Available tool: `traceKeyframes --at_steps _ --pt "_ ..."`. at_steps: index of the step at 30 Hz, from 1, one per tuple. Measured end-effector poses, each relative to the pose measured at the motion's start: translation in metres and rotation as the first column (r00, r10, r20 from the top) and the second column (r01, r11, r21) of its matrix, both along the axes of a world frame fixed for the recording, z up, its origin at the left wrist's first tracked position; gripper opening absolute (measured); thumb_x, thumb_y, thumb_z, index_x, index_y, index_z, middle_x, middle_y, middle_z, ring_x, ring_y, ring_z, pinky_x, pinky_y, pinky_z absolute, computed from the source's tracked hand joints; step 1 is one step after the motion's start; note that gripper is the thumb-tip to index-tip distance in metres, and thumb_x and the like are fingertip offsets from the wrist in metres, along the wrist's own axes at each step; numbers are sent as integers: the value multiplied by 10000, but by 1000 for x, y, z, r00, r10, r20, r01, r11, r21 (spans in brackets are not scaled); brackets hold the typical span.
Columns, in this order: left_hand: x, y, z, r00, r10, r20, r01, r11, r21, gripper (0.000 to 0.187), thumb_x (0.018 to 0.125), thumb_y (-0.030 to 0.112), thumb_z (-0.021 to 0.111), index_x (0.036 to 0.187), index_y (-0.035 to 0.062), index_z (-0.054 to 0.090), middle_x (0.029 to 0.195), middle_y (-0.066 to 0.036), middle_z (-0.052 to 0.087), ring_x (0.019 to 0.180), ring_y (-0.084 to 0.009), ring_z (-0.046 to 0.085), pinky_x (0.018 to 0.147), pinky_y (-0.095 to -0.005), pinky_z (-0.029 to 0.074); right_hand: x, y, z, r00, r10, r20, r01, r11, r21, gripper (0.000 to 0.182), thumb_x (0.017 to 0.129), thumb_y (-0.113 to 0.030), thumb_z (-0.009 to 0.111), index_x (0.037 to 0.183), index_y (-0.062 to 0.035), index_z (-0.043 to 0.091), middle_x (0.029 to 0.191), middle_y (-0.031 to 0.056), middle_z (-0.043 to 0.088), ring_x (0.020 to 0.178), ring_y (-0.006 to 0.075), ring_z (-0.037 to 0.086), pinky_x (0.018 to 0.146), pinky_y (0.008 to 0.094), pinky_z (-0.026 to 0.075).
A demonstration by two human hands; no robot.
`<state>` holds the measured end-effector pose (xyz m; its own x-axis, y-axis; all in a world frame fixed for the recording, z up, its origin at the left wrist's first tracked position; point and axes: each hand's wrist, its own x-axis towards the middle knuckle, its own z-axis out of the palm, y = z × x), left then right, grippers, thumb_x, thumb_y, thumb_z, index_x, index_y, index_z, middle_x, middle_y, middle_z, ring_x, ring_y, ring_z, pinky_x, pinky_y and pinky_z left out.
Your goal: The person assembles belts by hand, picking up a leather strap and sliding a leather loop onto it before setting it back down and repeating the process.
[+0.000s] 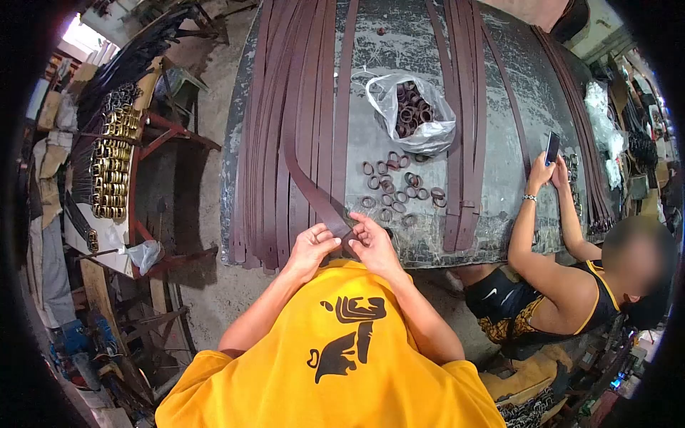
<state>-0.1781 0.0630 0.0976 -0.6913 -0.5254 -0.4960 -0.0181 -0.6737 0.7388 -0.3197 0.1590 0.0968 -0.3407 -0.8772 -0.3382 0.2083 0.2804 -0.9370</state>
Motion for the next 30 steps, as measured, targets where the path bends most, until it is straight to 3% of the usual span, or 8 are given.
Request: traceKeyframes --at_steps 7,10,25,30 --pt "-4 0 -12 994 15 104 -18 1000 24 168 826 -18 595 975 4 520 886 -47 590 791 -103 573 738 -223 479 -4 5 -9 984 78 -157 -72 996 44 538 739 127 569 1246 -18 466 844 16 548 715 77 518 667 208 457" --pt "-4 -4 -19 998 49 28 -52 993 108 168 827 -12 598 977 13 527 890 -41 591 816 -110 575 767 -244 480 -5 6 -9 989 78 -128 -72 996 52 530 740 125 573 1239 -21 472 841 14 550 711 76 515 668 211 458" --pt "-2 -15 -23 985 166 51 -172 971 168 242 845 28 608 1068 -4 520 962 -62 601 877 -141 582 831 -293 477 -6 8 -5 993 86 -77 -81 995 62 538 740 131 578 1245 -12 459 836 15 546 722 75 518 672 209 455" --pt "-1 -15 -24 978 203 46 -208 946 250 174 867 58 587 1024 20 523 943 -43 597 875 -130 579 821 -292 478 -5 10 -4 993 95 -75 -90 994 68 542 740 133 576 1249 -12 458 824 7 540 711 66 512 652 201 450"
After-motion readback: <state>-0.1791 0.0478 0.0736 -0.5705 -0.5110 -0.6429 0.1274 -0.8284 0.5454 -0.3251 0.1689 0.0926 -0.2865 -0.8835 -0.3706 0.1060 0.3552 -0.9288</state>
